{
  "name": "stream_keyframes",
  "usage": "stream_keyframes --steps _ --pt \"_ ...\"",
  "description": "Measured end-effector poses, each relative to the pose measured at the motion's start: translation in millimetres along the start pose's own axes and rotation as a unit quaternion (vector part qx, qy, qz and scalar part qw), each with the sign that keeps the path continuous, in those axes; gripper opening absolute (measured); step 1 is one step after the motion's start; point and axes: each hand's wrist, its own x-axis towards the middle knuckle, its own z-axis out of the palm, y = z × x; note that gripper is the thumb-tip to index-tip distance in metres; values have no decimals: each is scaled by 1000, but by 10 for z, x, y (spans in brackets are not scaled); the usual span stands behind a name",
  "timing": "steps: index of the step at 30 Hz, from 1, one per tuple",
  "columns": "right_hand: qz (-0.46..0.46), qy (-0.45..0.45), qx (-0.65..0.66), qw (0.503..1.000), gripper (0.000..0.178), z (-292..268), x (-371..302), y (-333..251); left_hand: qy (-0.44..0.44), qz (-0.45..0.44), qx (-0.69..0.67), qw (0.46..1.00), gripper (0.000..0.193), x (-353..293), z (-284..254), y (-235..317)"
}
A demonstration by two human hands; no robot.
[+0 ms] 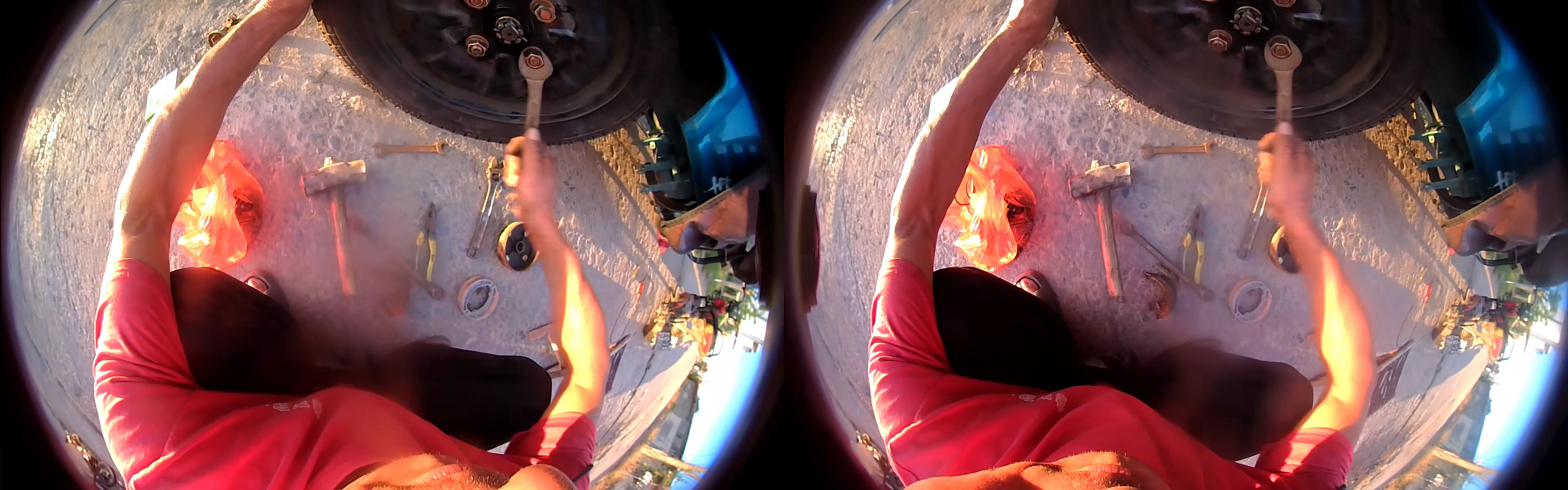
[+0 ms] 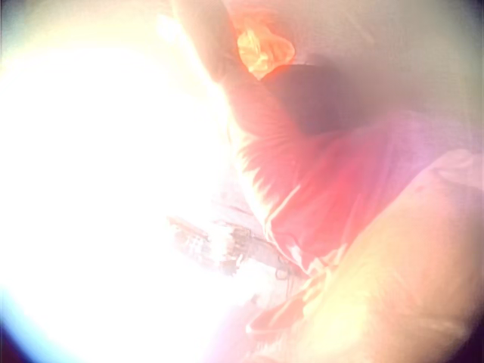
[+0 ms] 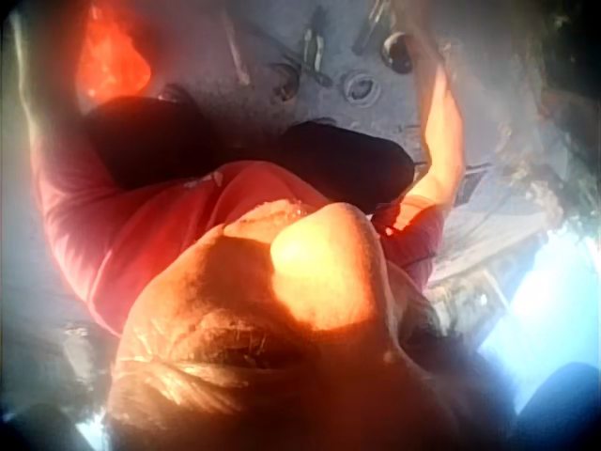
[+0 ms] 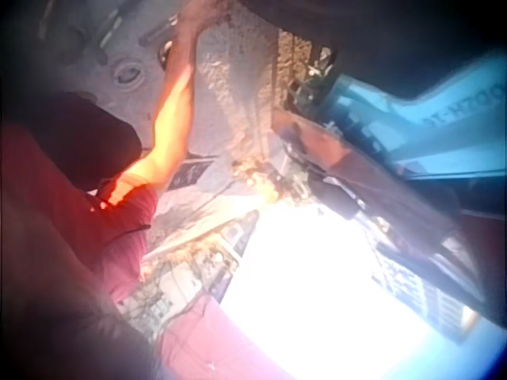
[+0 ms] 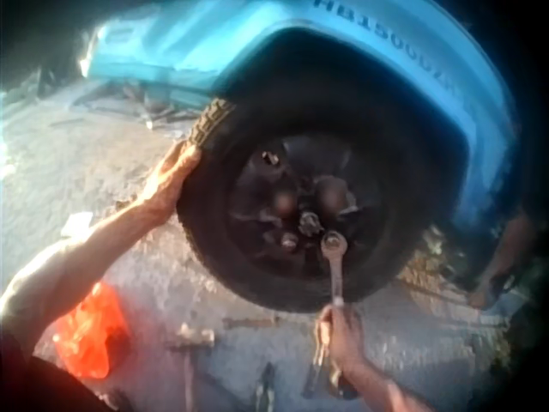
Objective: The person removes nuts from a wheel hub using a wrench and hammer, then uses pliers to manipulate a pin on the axle. They continue to loosen the central nut by hand and with a wrench while holding the tire.
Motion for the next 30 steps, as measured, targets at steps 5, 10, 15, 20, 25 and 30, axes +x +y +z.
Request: stream_keyframes --steps 5,10,15,20,25,30 --pt "101 -91 576 806 54 1813 -62 -337 17 21 52 998 64 -31 -112 81" --pt "133 -61 623 768 59 1904 -87 -674 4 22 16 1000 64 16 3 -164" --pt "233 -125 433 862 54 1370 -549 -96 -18 -26 24 999 66 -77 86 -312" --pt "135 -93 102 981 46 550 -426 -48 4 -7 20 1000 70 -132 -200 12" --pt "-143 43 -336 930 60 -596 -107 -376 -21 -4 -5 1000 70 -79 -185 -131" --pt "-176 37 -453 873 59 -825 126 -690 -25 -11 -18 999 68 -106 -112 -42"
